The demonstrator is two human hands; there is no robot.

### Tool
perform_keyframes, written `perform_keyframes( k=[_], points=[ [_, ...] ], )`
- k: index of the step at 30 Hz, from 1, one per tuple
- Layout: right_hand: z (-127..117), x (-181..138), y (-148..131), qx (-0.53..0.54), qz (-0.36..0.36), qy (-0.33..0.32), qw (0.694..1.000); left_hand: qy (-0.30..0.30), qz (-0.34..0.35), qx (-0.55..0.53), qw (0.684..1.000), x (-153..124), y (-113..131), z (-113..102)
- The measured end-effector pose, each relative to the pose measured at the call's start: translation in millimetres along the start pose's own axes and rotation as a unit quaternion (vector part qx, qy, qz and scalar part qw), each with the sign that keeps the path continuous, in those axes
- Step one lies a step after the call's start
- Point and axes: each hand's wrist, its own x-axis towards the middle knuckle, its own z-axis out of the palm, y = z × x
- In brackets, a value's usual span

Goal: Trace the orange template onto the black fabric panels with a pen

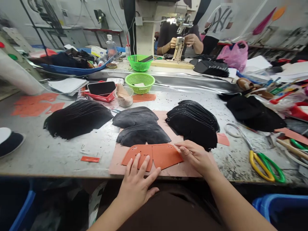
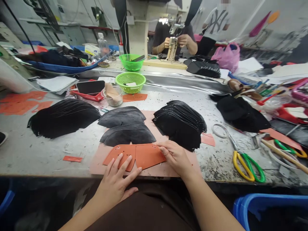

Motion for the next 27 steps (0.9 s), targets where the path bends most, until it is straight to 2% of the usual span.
perform_keyframes(
  k=[4, 8, 10, 12, 17, 24, 27],
  points=[
    [7, 15, -5, 0.005, 0.053, -0.01, 0.999, 0.019, -0.003, -0.013, 1.0, 1, -2, 4],
    [12, 21, -9, 0.001, 0.069, -0.056, 0.996, 0.025, -0.001, -0.013, 1.0, 1, -3, 6],
    [11, 21, -8, 0.001, 0.078, -0.052, 0.996, 0.023, -0.002, -0.013, 1.0, 1, -3, 7],
    [10, 22, -6, -0.01, 0.08, -0.039, 0.996, 0.024, -0.004, -0.013, 1.0, 2, -3, 7],
    [8, 24, -6, -0.022, 0.07, -0.062, 0.995, 0.032, -0.004, -0.016, 0.999, 2, -3, 7],
    [15, 26, -8, -0.022, 0.086, -0.042, 0.995, 0.035, -0.003, -0.018, 0.999, 1, -3, 7],
    [15, 28, -6, -0.007, 0.085, -0.057, 0.995, 0.036, -0.001, -0.015, 0.999, 1, -3, 7]
  ],
)
